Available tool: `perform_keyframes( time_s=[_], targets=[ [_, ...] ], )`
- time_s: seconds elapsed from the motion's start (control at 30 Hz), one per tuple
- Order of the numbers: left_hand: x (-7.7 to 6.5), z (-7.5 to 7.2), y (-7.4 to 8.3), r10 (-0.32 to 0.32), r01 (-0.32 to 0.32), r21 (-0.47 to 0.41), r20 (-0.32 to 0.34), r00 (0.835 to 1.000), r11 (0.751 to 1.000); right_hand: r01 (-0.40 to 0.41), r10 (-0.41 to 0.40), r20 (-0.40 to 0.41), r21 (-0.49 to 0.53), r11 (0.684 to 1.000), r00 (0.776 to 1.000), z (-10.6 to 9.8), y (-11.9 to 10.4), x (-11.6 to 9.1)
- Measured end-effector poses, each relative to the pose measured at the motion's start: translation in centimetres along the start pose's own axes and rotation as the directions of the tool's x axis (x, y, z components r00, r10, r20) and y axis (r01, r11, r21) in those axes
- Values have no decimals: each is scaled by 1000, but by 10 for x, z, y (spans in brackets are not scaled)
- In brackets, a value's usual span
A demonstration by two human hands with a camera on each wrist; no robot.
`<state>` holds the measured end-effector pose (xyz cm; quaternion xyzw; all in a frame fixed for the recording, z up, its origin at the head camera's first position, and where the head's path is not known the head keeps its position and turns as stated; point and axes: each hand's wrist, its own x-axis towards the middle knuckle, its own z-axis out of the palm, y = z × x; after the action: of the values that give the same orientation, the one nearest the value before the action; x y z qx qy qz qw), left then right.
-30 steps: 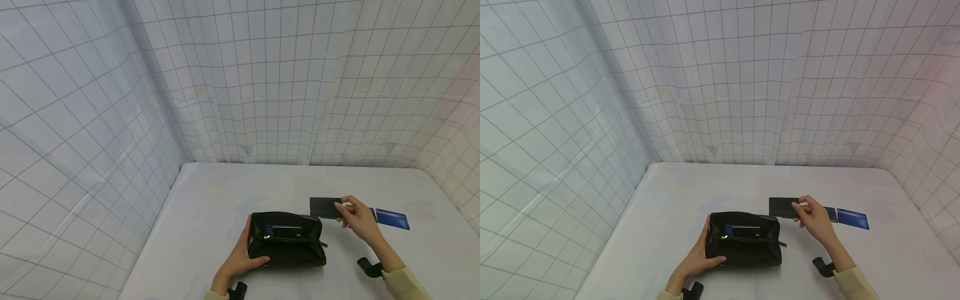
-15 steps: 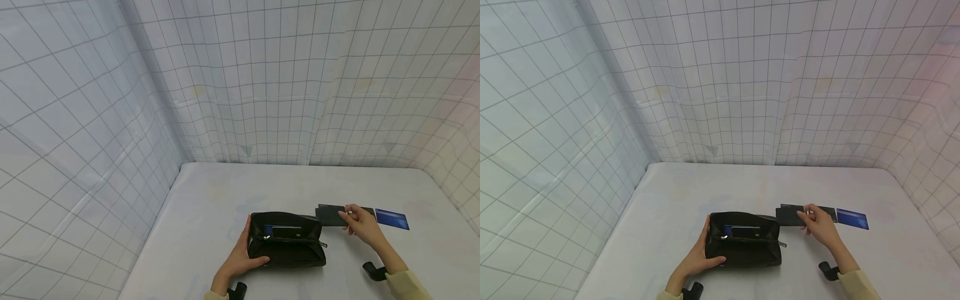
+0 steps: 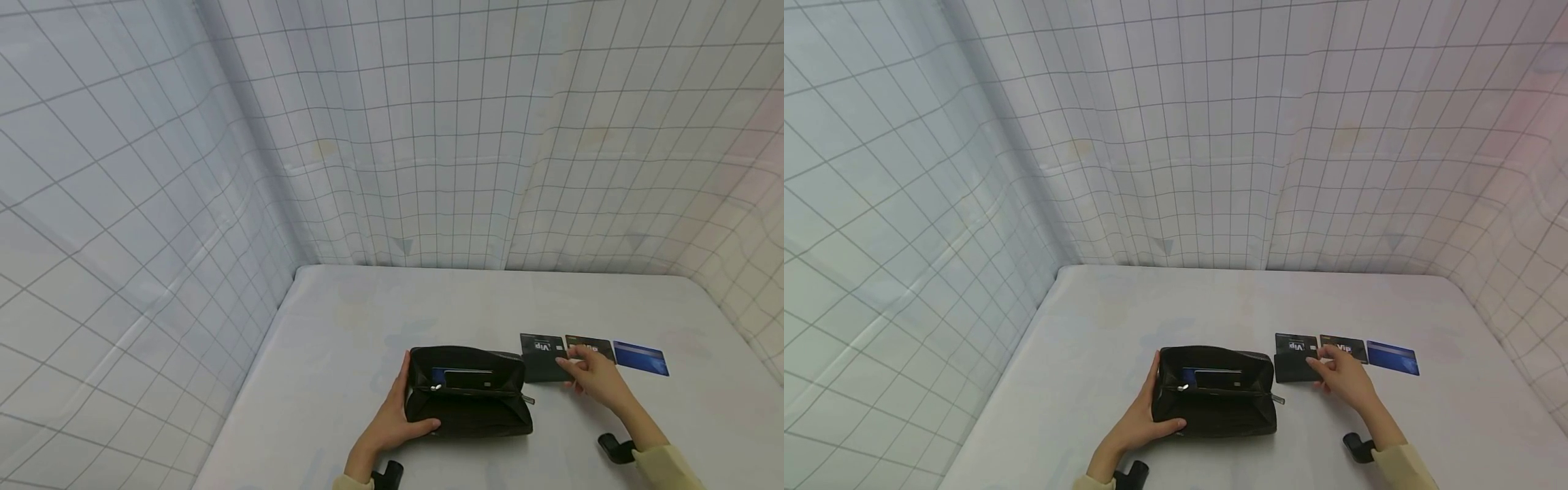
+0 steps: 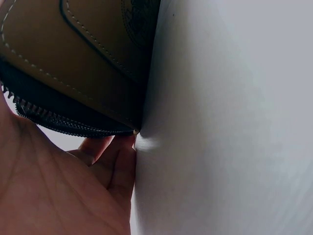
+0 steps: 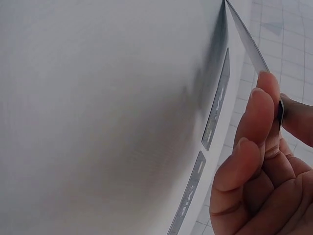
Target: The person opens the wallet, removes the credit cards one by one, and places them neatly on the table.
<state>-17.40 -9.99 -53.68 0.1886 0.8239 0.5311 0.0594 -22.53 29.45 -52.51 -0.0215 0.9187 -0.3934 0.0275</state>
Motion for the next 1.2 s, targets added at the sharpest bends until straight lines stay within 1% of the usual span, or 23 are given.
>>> perform_keyframes(
  time_s=[0.07,0.1,0.17,0.3,0.43,0.8,1.2],
  targets=[
    [-1,-2,7,4,-4,-9,2,1000,1000,-16,16,7,-2,1000,1000,1,2,-1],
    [-1,-2,7,4,-4,-8,2,1000,1000,-25,25,9,-3,1000,1000,1,2,-1],
    [0,0,1,1,-1,4,0,1000,1000,-43,43,12,-8,999,999,1,4,-1],
    [4,3,-17,5,-4,35,-8,1000,999,-62,62,10,-43,997,998,0,6,-1],
    [6,4,-24,10,-9,32,-9,1000,999,-78,79,1,-86,993,997,-2,8,0],
    [5,4,-23,5,-5,26,-11,1000,1000,-81,80,-15,-164,983,997,-5,10,-2],
    [4,4,-23,2,-1,25,-5,1000,1000,-137,141,10,-188,973,990,-7,14,2]
  ],
)
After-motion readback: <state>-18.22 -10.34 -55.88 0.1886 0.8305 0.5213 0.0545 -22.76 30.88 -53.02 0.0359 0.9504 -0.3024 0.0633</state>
